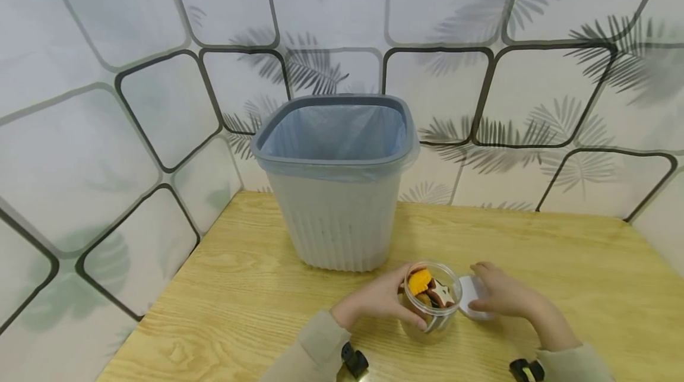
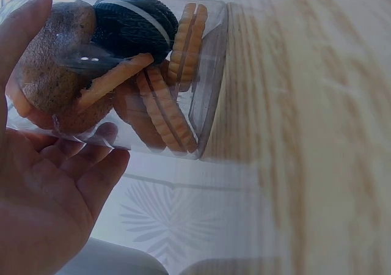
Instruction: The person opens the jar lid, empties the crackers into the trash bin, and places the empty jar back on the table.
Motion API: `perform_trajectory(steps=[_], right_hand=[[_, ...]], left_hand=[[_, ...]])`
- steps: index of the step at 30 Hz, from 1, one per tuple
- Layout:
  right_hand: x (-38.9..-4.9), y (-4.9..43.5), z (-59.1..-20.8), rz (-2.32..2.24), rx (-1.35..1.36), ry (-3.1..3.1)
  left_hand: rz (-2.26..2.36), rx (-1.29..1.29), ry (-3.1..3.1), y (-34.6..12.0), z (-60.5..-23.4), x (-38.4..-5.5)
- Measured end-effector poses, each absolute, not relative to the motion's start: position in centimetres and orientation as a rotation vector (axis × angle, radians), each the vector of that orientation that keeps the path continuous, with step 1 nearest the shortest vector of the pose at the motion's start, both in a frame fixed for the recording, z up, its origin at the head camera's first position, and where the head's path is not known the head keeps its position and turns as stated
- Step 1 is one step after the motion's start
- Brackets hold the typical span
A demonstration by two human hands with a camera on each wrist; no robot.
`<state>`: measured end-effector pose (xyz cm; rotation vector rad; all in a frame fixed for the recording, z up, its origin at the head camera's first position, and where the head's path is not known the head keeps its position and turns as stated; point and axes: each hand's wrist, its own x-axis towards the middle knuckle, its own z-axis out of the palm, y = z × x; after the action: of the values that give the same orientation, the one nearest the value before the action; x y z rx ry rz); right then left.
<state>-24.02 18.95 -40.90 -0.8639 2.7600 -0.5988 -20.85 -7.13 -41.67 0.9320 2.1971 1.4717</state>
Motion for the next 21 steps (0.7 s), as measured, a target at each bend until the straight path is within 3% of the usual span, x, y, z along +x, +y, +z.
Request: perform_trajectory(steps=[21], right_hand=[[-24.4,18.9,-36.9,-0.998,-0.863,2.933]], left_hand=[[1.468,0.966,2.195,-7.1,-42.1,-21.0]])
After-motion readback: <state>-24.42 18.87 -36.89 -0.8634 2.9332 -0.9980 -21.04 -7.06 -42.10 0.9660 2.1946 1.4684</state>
